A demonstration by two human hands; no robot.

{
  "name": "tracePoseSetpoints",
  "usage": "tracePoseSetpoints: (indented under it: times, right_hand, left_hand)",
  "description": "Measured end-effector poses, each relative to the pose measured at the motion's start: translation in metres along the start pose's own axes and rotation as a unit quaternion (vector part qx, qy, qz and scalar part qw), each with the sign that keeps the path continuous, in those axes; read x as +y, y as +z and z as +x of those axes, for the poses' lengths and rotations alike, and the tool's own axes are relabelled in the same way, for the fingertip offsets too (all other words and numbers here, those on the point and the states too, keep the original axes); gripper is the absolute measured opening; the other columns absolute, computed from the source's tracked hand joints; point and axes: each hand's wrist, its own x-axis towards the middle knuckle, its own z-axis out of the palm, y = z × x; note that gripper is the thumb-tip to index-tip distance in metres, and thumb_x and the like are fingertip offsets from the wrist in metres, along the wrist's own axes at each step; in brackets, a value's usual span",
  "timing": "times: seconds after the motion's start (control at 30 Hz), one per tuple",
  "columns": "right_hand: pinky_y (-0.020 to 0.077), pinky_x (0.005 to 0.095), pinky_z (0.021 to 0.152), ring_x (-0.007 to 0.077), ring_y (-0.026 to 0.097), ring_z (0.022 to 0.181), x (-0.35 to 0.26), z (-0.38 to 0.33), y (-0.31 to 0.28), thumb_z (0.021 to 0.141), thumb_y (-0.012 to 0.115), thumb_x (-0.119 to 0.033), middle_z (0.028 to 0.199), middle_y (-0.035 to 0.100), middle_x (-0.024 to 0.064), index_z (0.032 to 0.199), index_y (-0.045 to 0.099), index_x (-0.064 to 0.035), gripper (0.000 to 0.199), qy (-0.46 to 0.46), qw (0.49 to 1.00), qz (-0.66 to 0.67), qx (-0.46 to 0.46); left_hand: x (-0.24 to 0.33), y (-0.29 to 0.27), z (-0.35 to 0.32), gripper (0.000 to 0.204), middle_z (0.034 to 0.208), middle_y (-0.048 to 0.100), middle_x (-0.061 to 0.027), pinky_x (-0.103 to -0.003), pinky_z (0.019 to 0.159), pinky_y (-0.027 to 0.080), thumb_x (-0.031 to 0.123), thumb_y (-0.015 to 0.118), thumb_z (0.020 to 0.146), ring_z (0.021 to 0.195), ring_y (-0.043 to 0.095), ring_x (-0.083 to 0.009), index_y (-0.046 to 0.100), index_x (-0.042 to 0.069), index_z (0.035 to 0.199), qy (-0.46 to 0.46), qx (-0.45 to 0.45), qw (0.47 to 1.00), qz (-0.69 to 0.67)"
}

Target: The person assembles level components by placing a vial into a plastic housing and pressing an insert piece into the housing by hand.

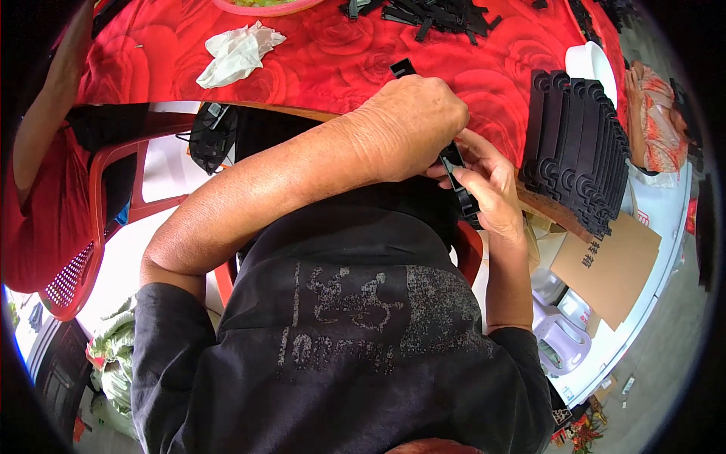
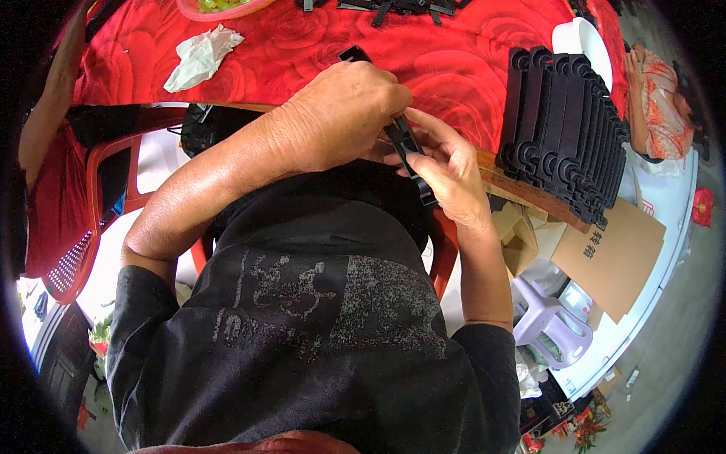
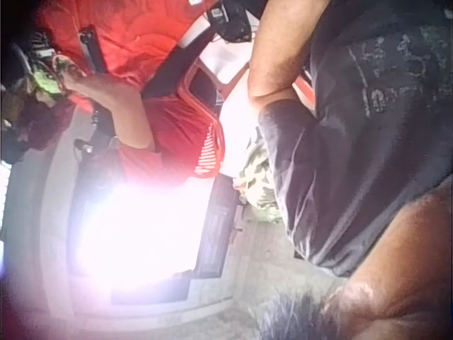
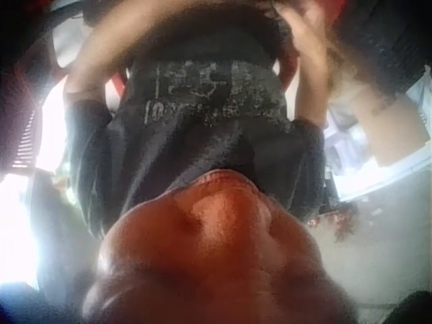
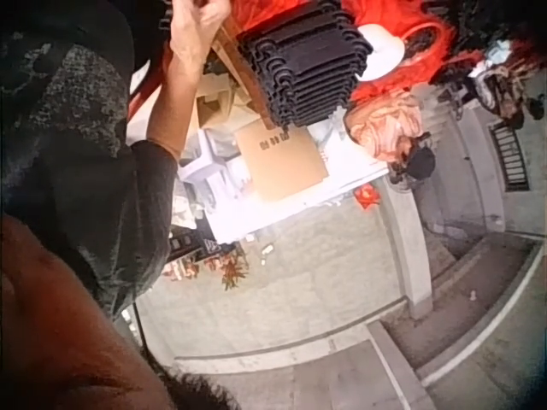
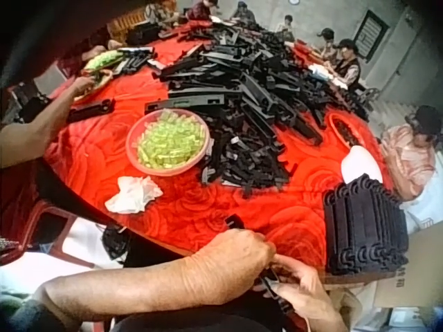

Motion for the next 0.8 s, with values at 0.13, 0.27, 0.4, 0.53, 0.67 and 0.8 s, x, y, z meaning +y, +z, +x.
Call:
tracePoseSetpoints:
  times: [0.13, 0.27, 0.4, 0.53, 0.67, 0.8]
  right_hand:
    - [0.0529, 0.0292, 0.075, 0.0238, 0.069, 0.091, -0.002, -0.001, 0.001, 0.081, 0.053, 0.001, 0.115, 0.064, 0.0172, 0.137, 0.046, 0.0043, 0.057, -0.007, 1.0, -0.026, 0.0]
    - [0.0533, 0.0288, 0.076, 0.0217, 0.069, 0.089, -0.002, 0.0, 0.001, 0.082, 0.055, 0.0, 0.112, 0.065, 0.0157, 0.137, 0.046, 0.0033, 0.056, -0.002, 1.0, -0.01, 0.001]
    - [0.0528, 0.0286, 0.076, 0.0226, 0.068, 0.09, 0.0, 0.001, 0.001, 0.082, 0.054, 0.0, 0.115, 0.065, 0.0165, 0.138, 0.046, 0.004, 0.056, -0.012, 1.0, -0.02, 0.002]
    - [0.053, 0.029, 0.076, 0.0228, 0.068, 0.09, 0.001, 0.001, 0.001, 0.083, 0.055, -0.001, 0.114, 0.065, 0.0165, 0.137, 0.046, 0.0039, 0.056, -0.013, 1.0, -0.021, 0.003]
    - [0.0534, 0.0296, 0.077, 0.0231, 0.068, 0.091, 0.003, 0.001, 0.001, 0.083, 0.055, -0.001, 0.114, 0.065, 0.0165, 0.137, 0.046, 0.004, 0.055, -0.015, 1.0, -0.019, 0.003]
    - [0.0536, 0.0303, 0.077, 0.0237, 0.068, 0.092, 0.003, 0.002, 0.002, 0.083, 0.054, -0.001, 0.112, 0.065, 0.0169, 0.137, 0.046, 0.0042, 0.055, -0.013, 1.0, -0.021, 0.009]
  left_hand:
    - [-0.007, -0.005, 0.001, 0.04, 0.079, 0.065, -0.0163, -0.044, 0.07, 0.052, 0.029, 0.085, 0.062, 0.079, 0.065, -0.0371, 0.062, 0.001, 0.078, 0.014, 0.024, 0.999, 0.034]
    - [-0.012, -0.008, 0.003, 0.039, 0.072, 0.063, -0.0162, -0.043, 0.066, 0.052, 0.029, 0.086, 0.063, 0.073, 0.065, -0.0375, 0.06, 0.001, 0.073, 0.009, 0.016, 1.0, 0.004]
    - [-0.012, -0.005, 0.004, 0.037, 0.069, 0.062, -0.0162, -0.043, 0.065, 0.051, 0.026, 0.086, 0.063, 0.072, 0.064, -0.0372, 0.06, 0.001, 0.071, 0.017, 0.022, 0.999, -0.041]
    - [-0.014, -0.002, 0.004, 0.036, 0.07, 0.063, -0.0161, -0.042, 0.064, 0.051, 0.025, 0.086, 0.063, 0.072, 0.064, -0.037, 0.061, 0.001, 0.071, 0.021, 0.027, 0.998, -0.055]
    - [-0.014, -0.001, 0.005, 0.034, 0.07, 0.063, -0.0162, -0.043, 0.065, 0.051, 0.024, 0.086, 0.063, 0.073, 0.064, -0.0374, 0.061, 0.002, 0.072, 0.017, 0.014, 0.999, -0.048]
    - [-0.012, -0.002, 0.006, 0.034, 0.07, 0.063, -0.0161, -0.044, 0.065, 0.051, 0.024, 0.085, 0.064, 0.073, 0.064, -0.0381, 0.061, 0.002, 0.073, 0.01, 0.004, 0.999, -0.044]
